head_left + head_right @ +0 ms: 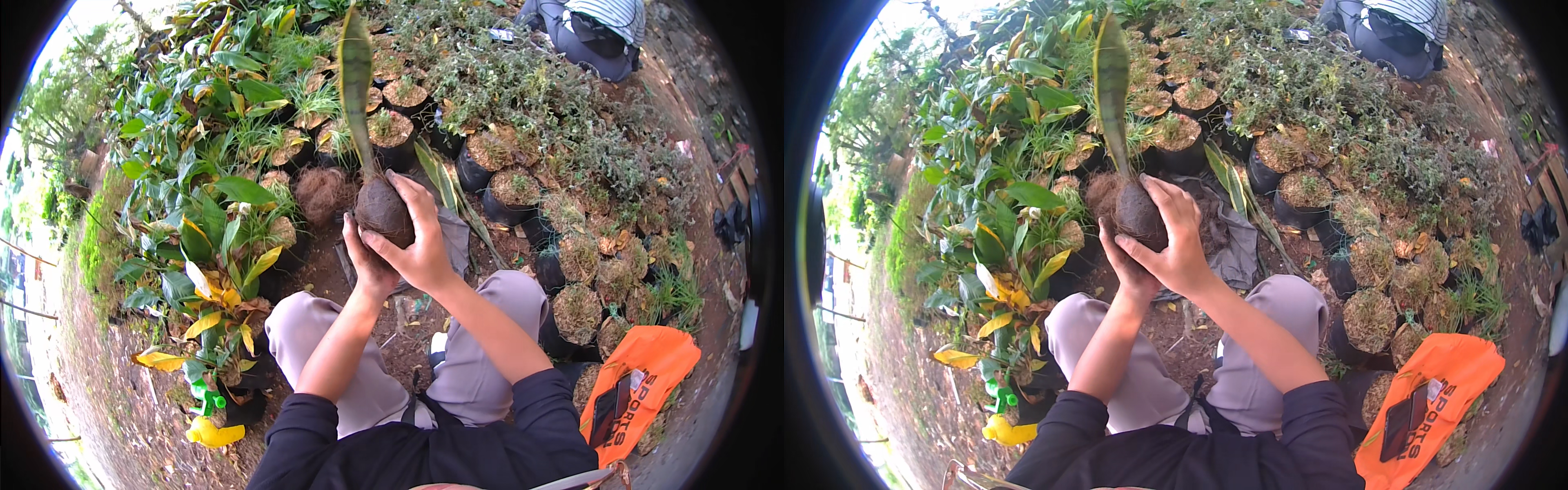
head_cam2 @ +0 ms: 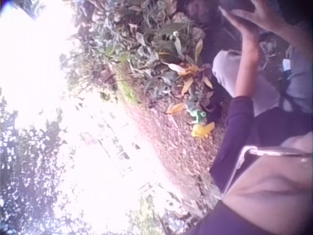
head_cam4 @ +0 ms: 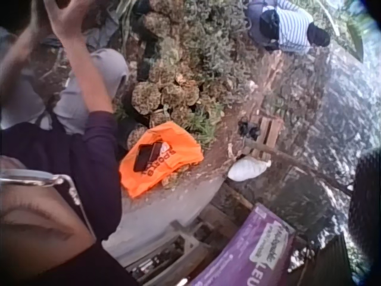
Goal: The person sits on the ground and packs soil around the root ball of a small plant by hand. They repeatedly add soil and press it firmly to secure the plant.
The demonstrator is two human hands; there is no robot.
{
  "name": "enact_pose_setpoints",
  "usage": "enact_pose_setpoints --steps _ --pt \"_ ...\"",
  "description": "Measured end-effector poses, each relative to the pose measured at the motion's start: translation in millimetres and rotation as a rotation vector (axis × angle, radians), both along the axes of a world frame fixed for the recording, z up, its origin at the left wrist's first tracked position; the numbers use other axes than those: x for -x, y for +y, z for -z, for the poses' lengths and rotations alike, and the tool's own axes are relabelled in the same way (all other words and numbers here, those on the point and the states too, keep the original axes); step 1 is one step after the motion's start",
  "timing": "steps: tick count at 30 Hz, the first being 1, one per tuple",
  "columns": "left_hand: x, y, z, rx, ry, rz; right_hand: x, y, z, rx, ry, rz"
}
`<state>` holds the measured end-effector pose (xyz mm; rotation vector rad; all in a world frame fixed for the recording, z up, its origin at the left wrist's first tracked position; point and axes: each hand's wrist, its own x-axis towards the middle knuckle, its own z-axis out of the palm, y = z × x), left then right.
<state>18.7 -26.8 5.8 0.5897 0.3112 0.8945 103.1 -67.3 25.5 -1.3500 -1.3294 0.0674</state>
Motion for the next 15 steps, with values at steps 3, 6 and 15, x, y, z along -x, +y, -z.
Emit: enact_pose_setpoints --steps 3,6,15 --pt "2 -3 -9 -0.002 0.033 0.031 -3 -5 -6 0.023 -0.225 0.126" --pt "4 -5 -11 -0.024 0.045 0.070 -7 -4 -7 -0.047 -0.207 0.078" --pt "5 7 6 0.082 -0.067 0.137 -4 -3 -1 -0.022 -0.171 0.041"
